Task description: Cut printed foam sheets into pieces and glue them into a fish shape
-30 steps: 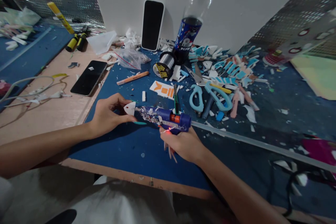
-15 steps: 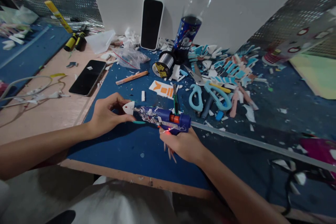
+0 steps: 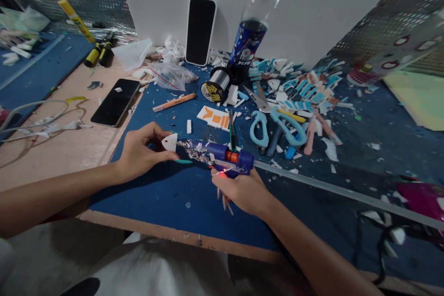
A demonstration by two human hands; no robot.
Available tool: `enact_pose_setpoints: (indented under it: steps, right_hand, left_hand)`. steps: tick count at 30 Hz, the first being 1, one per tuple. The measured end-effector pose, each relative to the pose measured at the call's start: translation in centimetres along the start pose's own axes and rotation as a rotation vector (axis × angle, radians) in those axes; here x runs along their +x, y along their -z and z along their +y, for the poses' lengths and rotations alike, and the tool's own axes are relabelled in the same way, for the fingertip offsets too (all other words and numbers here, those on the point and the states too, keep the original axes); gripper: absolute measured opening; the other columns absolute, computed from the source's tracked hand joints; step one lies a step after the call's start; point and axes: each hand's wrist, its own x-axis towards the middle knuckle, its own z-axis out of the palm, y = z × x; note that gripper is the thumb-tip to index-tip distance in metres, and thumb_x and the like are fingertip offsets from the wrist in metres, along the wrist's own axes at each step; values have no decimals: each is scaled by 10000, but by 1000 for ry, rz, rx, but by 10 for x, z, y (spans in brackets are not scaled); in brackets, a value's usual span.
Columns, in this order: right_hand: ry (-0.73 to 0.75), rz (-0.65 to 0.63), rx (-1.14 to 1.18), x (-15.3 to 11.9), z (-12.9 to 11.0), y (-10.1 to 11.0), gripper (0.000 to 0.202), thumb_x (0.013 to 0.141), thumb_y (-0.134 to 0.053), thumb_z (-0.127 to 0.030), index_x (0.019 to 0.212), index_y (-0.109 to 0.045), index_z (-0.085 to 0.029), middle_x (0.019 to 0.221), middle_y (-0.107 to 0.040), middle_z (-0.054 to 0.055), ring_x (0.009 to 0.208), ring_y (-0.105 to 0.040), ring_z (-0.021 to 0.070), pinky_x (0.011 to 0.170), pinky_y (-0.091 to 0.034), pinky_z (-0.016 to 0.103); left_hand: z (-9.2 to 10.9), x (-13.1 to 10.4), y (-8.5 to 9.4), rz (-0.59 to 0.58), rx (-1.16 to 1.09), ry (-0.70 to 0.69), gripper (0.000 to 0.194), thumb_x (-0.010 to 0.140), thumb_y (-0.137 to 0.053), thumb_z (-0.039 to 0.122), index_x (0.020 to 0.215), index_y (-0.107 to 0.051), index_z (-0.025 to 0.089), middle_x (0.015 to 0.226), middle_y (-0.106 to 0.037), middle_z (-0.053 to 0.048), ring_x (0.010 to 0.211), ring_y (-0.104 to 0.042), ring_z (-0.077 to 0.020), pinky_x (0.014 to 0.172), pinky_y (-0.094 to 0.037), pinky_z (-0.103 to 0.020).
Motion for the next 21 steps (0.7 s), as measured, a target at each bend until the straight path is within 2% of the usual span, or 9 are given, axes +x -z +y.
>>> enact_pose_setpoints:
  steps: [6, 14, 21]
  right_hand:
    - [-5, -91, 82, 5, -11, 0, 437, 760, -470, -381, 351, -386, -251, 334, -480, 1, 377, -522, 141, 459, -446, 255]
    - [-13, -107, 122, 4, -15, 0, 382, 765, -466, -328, 400, -383, -248, 367, -473, -13, 396, -529, 134, 470, -449, 245]
    - [-42, -32, -14, 2, -8, 0, 480, 801, -470, -346, 335, -404, -250, 345, -511, 8, 406, -556, 139, 518, -475, 251]
  left_hand:
    - [-2, -1, 0, 5, 1, -11, 398, 600, -843, 402, 773, -587, 151, 631, -651, 9, 506, -562, -75, 462, -457, -152]
    - [-2, -1, 0, 0, 9, -8, 411, 604, -834, 425, 767, -579, 147, 599, -630, 15, 489, -550, -75, 454, -455, -155]
    - [0, 0, 0, -11, 21, -8, 421, 610, -823, 452, 768, -573, 152, 579, -623, 19, 480, -559, -81, 449, -459, -163]
